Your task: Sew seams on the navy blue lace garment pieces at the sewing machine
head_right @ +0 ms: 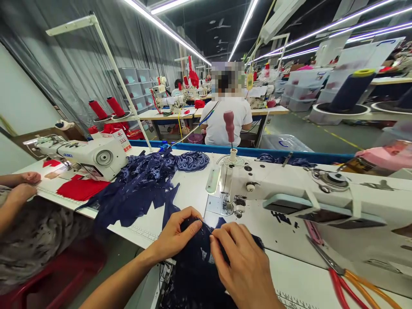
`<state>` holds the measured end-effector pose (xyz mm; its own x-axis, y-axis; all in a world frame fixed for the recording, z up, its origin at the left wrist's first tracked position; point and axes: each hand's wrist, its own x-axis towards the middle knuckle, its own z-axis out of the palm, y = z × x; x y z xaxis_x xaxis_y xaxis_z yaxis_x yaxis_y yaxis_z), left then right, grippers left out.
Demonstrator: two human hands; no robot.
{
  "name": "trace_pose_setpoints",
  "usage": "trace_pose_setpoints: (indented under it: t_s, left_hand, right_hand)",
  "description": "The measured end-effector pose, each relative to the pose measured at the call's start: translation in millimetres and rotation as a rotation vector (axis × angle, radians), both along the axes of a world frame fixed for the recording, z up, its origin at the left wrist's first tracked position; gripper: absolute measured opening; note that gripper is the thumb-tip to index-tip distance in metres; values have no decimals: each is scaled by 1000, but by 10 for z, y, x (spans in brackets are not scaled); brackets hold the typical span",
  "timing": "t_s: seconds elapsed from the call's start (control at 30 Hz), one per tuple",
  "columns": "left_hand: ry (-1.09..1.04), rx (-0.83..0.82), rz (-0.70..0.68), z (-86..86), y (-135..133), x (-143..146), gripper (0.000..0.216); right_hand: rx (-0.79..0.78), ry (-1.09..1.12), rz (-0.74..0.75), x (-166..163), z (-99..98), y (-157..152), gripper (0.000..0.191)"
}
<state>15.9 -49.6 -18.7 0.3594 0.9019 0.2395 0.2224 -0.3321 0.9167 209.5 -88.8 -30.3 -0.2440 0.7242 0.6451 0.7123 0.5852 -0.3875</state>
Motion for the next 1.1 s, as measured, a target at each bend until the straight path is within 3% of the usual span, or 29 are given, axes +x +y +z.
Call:
trace_pose_setpoints:
  t_s: [0.07,0.17,0.27,0.33,0.37,0.47,0.57,0.63,0.7,0.87,0.97,1.1]
  left_hand:
    - [25,-6,-17,40,-6,-16,20]
    - [50,-12,-38,18,-15,-24,21]
    - [83,32,18,-141,-56,-40,16]
    - [121,13,82,-237,-126,-102,14]
    - [157,-8,97,-244,-173,-156,14]
    - [355,11,32,-21,-306,-391,14]
    - [559,140,-50,392,-262,-549,18]
    - [659,185,-86,528,-74,-497,20]
    - [715,166,-133,442,208,-313,18]
    - [748,125,-180,-283,800,282,8]
    - [749,145,-134,-536,926,458,11]
    - [781,166,-104,-526,968,504,15]
  right_hand:
    - [-39,-31,58,61,109,67,21]
    - [-232,-33,170,135,167,169,24]
    - [-417,-39,147,98,69,199,17]
    - [-584,33,160,-17,-11,160,2]
    - [-718,105,201,-97,-31,129,10]
    - [-1182,373,388,-364,20,34,15]
    - [-1407,556,506,-538,150,25,17]
    - [-1435,624,484,-540,164,98,24]
    - [-1420,634,389,-445,63,223,29]
    - [-1257,377,93,3,-444,551,24]
    - [-1010,142,-30,220,-609,615,19]
    - [-609,-48,-29,338,-645,566,14]
